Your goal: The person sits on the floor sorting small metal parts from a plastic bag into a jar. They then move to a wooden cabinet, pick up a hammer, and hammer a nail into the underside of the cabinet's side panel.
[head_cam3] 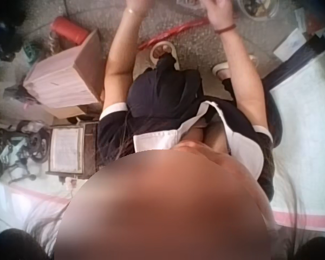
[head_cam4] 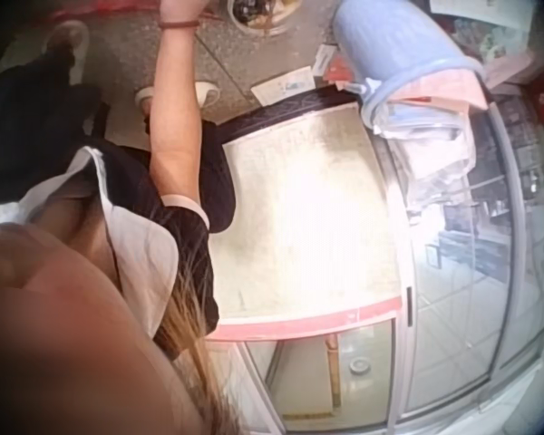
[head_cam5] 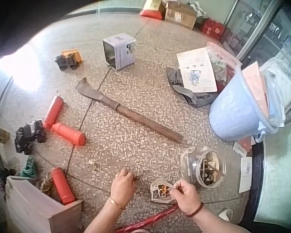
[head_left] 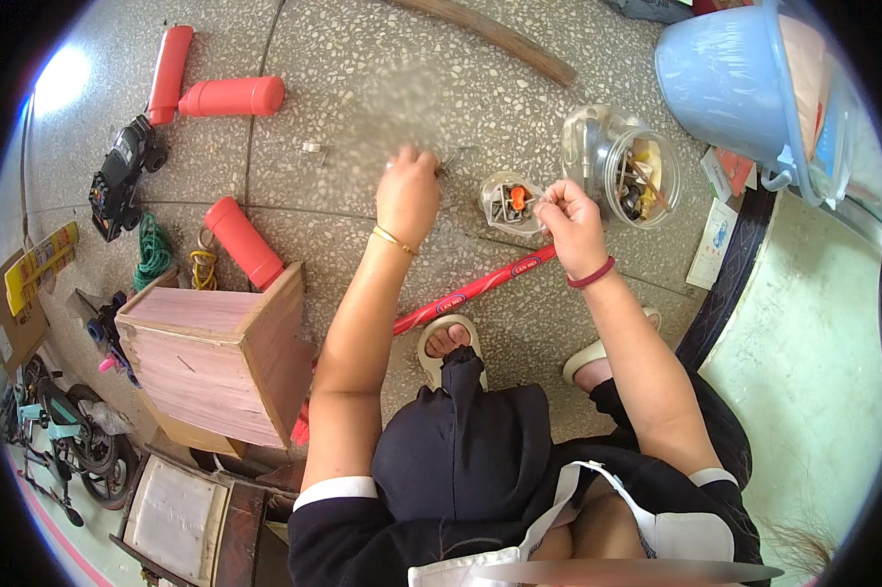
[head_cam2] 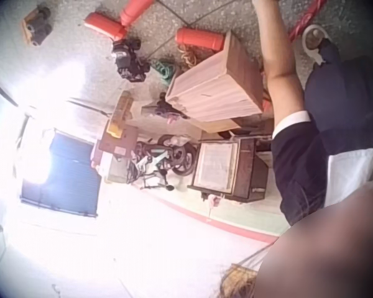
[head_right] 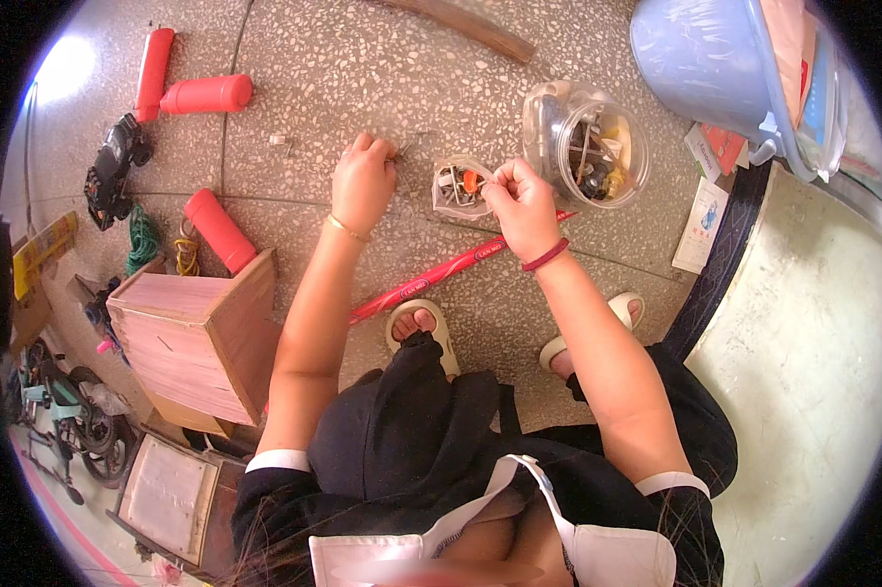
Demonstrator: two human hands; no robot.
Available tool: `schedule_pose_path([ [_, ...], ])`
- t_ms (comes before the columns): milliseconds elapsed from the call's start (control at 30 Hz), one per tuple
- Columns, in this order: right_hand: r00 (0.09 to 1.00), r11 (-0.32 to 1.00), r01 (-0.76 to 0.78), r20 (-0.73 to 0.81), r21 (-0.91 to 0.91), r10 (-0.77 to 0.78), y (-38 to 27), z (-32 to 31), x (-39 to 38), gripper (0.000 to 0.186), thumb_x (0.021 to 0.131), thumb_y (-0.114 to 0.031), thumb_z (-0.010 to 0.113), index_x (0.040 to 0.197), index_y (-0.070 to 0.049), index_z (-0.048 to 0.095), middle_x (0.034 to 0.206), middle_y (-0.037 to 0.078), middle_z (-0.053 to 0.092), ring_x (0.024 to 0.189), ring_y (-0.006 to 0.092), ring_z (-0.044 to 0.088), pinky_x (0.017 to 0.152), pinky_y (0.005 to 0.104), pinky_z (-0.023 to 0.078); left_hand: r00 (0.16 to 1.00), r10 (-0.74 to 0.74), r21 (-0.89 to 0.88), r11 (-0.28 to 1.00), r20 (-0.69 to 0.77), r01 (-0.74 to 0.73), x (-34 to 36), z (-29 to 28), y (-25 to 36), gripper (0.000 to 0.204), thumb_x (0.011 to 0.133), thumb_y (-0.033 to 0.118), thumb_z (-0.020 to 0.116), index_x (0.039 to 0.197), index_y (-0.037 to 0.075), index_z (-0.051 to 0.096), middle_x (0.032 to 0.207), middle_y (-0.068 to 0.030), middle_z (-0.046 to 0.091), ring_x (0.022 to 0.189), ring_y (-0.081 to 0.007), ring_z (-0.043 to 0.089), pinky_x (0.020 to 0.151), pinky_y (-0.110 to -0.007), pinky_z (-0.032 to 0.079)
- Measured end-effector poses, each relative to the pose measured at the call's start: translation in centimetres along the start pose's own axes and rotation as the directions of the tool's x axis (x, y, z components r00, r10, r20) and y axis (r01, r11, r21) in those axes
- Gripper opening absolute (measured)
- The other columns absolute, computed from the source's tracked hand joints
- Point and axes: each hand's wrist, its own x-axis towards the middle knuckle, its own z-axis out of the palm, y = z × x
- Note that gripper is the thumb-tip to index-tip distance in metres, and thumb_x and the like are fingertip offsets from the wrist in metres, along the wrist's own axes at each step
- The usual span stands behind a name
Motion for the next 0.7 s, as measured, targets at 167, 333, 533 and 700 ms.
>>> schedule_pose_path([
  [167, 1.0, 1.0, 0.0, -0.002, 0.006, 0.0, -0.2, 0.1, -0.2, 0.007, 0.082, -0.004, 0.053, 0.078, -0.006, 0.048, 0.066, -0.002, 0.05, 0.057, 0.0043, 0.044, 0.052, 0.019, 0.035, 1.0, -0.001, 0.055, 0.998, 0.014, 0.0, 0.2, -0.1, 0.1, 0.014, 0.068, 0.003, 0.057, 0.081, 0.005, 0.062, 0.081, -0.0126, 0.056, 0.077, -0.0329, 0.056, 0.068, -0.04, 0.048],
  [333, 1.0, 1.0, 0.009, -0.01, -0.012, -0.009, 0.0, 0.0, -0.2, 0.007, 0.082, -0.005, 0.053, 0.078, -0.007, 0.048, 0.066, -0.002, 0.049, 0.056, 0.0042, 0.043, 0.051, 0.019, 0.035, 0.993, -0.115, -0.259, 0.959, 0.022, 0.117, -0.1, -1.4, 0.5, 0.012, 0.068, 0.002, 0.06, 0.079, 0.003, 0.062, 0.078, -0.0117, 0.059, 0.067, -0.0255, 0.06, 0.063, -0.033, 0.049],
  [533, 0.999, 1.0, -0.016, -0.027, -0.01, 0.016, -0.1, -0.3, -0.2, 0.01, 0.082, -0.005, 0.056, 0.077, -0.005, 0.047, 0.064, -0.005, 0.047, 0.056, 0.0017, 0.041, 0.049, 0.0183, 0.033, 0.994, 0.113, -0.444, 0.891, 0.005, -0.099, -1.7, -6.3, 9.3, 0.012, 0.067, 0.0, 0.063, 0.079, 0.003, 0.061, 0.08, -0.0097, 0.059, 0.066, -0.0227, 0.06, 0.061, -0.031, 0.049],
  [700, 1.0, 1.0, 0.006, -0.018, 0.02, -0.005, -0.5, 0.5, -0.1, 0.01, 0.081, -0.006, 0.056, 0.076, -0.006, 0.048, 0.064, -0.005, 0.047, 0.056, 0.0016, 0.041, 0.049, 0.0184, 0.033, 0.936, 0.317, -0.309, 0.884, -0.155, -0.351, -1.4, -4.1, 10.9, 0.01, 0.069, 0.001, 0.065, 0.077, 0.005, 0.059, 0.082, -0.0102, 0.057, 0.069, -0.0256, 0.058, 0.058, -0.033, 0.049],
])
